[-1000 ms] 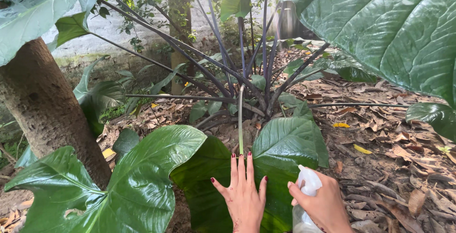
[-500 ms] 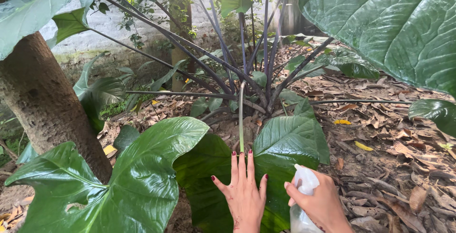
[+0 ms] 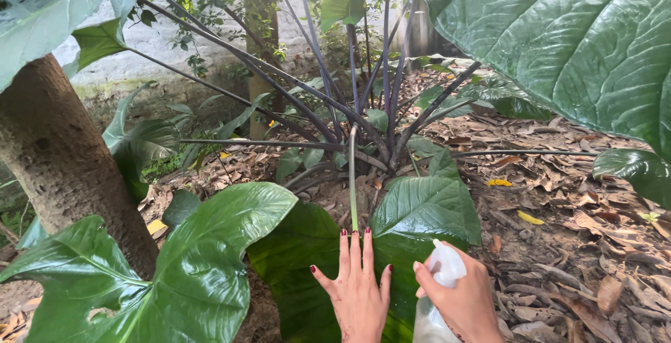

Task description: The person sprays water on a large green leaf using a spray bottle and wipes the surface with their hand.

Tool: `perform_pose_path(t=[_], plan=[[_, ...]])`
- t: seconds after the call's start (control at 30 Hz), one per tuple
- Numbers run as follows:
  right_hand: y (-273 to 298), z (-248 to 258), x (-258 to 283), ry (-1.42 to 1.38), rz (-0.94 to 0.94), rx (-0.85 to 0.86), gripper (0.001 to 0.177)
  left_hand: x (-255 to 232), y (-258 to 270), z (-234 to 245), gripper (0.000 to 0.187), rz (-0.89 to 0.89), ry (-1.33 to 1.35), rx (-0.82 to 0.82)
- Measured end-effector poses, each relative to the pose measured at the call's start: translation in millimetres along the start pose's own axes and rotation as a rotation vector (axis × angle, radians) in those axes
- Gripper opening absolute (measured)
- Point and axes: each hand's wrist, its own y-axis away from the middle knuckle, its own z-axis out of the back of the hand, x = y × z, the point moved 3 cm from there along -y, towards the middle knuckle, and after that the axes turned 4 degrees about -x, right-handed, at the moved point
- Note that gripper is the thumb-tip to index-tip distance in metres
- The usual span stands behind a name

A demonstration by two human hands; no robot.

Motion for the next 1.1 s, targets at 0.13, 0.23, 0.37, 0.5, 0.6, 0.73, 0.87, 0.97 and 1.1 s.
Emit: perform_pose_path(t=[0.13,0.23,0.37,0.5,0.6,0.73,0.87,0.97,1.1], plan=[[-0.4,0.1,-1.1,-0.066,0.004,-0.030,0.026,-0.3,3.0,-1.4,0.075,-0.008,0.003,-0.019],[-0.5,0.6,-1.8,-0.069,-0.014,0.030,0.021,-0.3,4.6,-3.0,0.075,-0.016,-0.004,-0.012],[1.0,-1.8,-2.8,-0.041,0.003,0.071,0.023,-1.7,4.5,-3.0,0.075,-0.013,0.009,-0.015],[1.0,-5.1,-5.2,-0.066,-0.011,0.130,0.019,-1.3,5.0,-2.9,0.075,-0.008,0.013,-0.004],[2.6,-6.0,-3.2,-0.040,0.041,0.079,0.026,-0.8,5.2,-2.1,0.075,-0.015,0.013,-0.014],[1.2,-3.4,-5.4,-0.065,0.008,-0.019,0.018,-0.5,5.1,-3.2,0.075,-0.020,-0.009,-0.007],[-2.3,-0.3,-8.2,-0.002,0.041,-0.088,0.019,0.8,6.2,-4.2,0.075,-0.016,-0.005,0.001],[-4.0,0.9,-9.2,-0.056,0.016,-0.134,0.016,1.7,6.7,-5.2,0.075,-0.021,-0.018,0.001],[-7.5,3.2,-14.8,0.072,0.017,-0.146,0.018,3.0,7.0,-6.9,0.074,-0.013,-0.017,0.026]])
